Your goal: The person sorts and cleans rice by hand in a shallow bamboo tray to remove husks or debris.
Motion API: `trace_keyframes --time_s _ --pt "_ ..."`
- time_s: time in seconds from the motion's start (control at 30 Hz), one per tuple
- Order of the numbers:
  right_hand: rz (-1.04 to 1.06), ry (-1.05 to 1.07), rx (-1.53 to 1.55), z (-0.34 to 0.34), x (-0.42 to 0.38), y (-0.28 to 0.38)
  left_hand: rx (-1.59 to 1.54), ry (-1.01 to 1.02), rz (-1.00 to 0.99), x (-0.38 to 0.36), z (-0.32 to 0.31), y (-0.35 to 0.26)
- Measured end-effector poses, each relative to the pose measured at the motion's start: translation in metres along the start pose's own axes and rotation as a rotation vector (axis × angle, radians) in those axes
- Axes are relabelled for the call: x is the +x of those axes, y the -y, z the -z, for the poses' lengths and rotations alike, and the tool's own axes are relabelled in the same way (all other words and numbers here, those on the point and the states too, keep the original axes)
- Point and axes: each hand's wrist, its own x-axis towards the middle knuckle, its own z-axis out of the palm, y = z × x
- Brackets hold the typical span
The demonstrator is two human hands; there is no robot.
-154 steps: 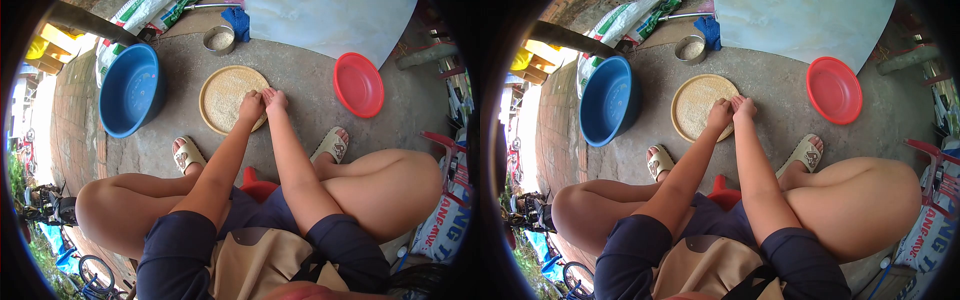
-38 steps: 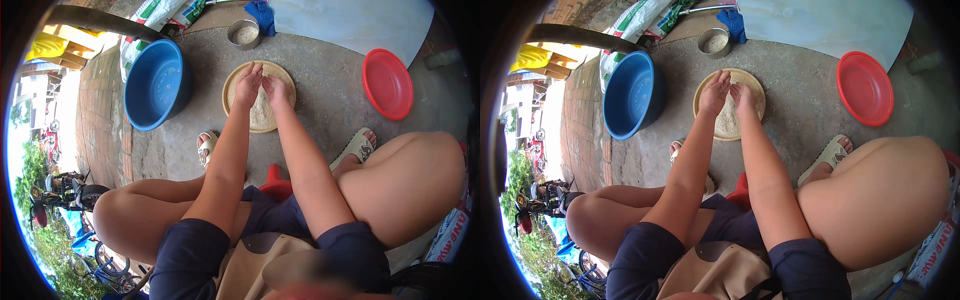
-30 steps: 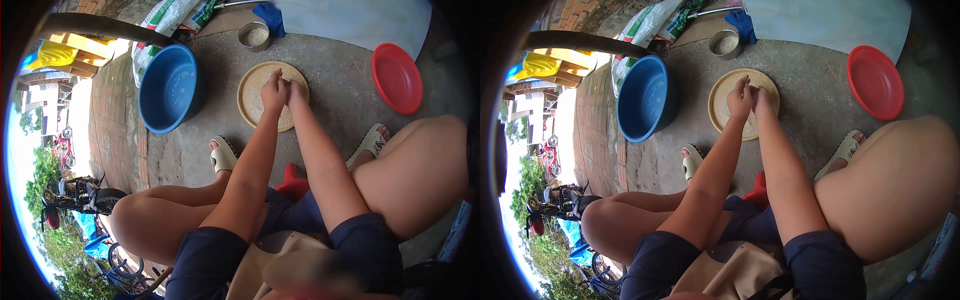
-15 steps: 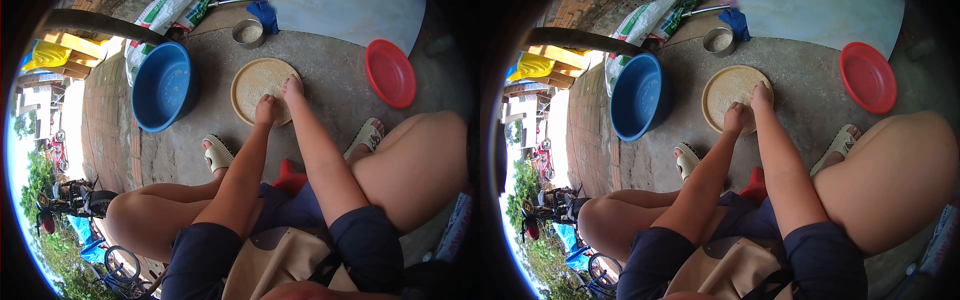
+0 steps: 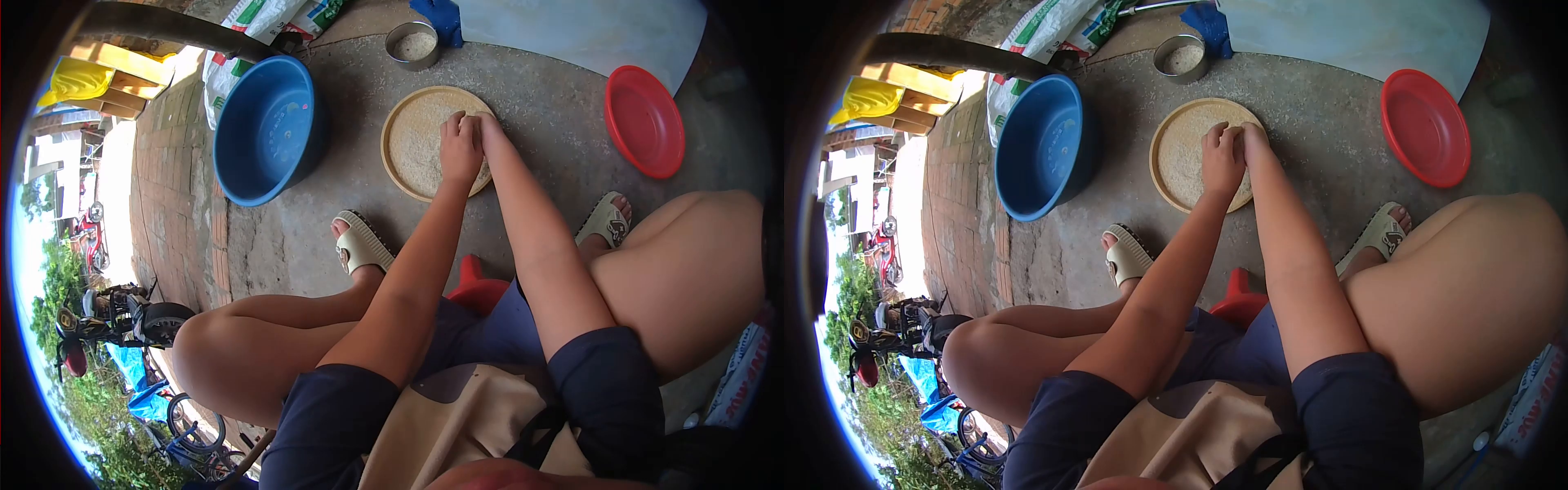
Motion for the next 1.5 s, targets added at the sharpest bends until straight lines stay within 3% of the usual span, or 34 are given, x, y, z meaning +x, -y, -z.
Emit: trace_keyframes --time_s 0.1,0.23,0.3,0.43,0.57,0.63,0.7,0.73,0.97,1.03,1.1,1.17,1.23,1.3,1.33,1.47,1.5 --pt "0.022 -0.141 0.103 -0.018 -0.047 0.032 0.076 -0.058 0.076 -0.018 -0.005 0.015" --pt "-0.008 -0.126 0.149 -0.023 -0.065 0.045 0.108 0.191 0.024 -0.048 0.002 0.032" --pt "0.010 -0.173 0.180 -0.023 -0.068 0.045 0.116 0.208 -0.176 -0.059 0.001 0.034" --pt "-0.027 -0.177 0.167 -0.011 -0.065 0.044 0.137 0.301 -0.076 -0.059 -0.019 0.042" --pt "-0.031 -0.159 0.110 -0.013 -0.069 0.043 0.040 0.200 0.012 -0.038 -0.019 0.050" --pt "0.005 -0.130 0.025 -0.008 -0.060 0.040 0.037 -0.056 0.120 -0.019 -0.028 0.057" --pt "-0.009 -0.136 -0.104 -0.015 -0.067 0.041 0.017 -0.045 0.100 0.000 -0.029 0.050" --pt "-0.039 -0.032 -0.087 -0.011 -0.065 0.040 0.000 -0.040 0.081 0.007 -0.030 0.044" --pt "-0.063 -0.049 0.036 0.007 -0.028 0.033 -0.032 -0.053 -0.100 0.011 -0.047 0.024" --pt "0.131 -0.206 -0.107 -0.005 -0.041 0.033 0.015 -0.026 -0.078 0.011 -0.044 0.023" --pt "0.124 -0.188 -0.419 -0.007 -0.040 0.026 0.064 0.007 -0.060 0.012 -0.040 0.029" --pt "0.173 -0.226 -0.861 -0.009 -0.038 0.017 0.231 -0.173 0.028 0.013 -0.036 0.042" --pt "0.201 -0.188 -0.900 -0.014 -0.056 0.015 0.260 -0.102 0.147 0.004 -0.035 0.064" --pt "0.271 -0.234 -0.977 -0.014 -0.052 0.009 0.544 0.042 0.265 -0.001 -0.035 0.078" --pt "0.259 -0.269 -0.930 -0.014 -0.048 0.006 0.501 0.135 0.333 -0.001 -0.035 0.080" --pt "0.291 -0.281 -0.700 -0.024 -0.032 -0.005 0.525 0.105 0.369 0.001 -0.040 0.077" --pt "0.151 -0.292 -0.470 -0.040 -0.052 0.003 0.550 0.117 0.369 0.001 -0.041 0.078"
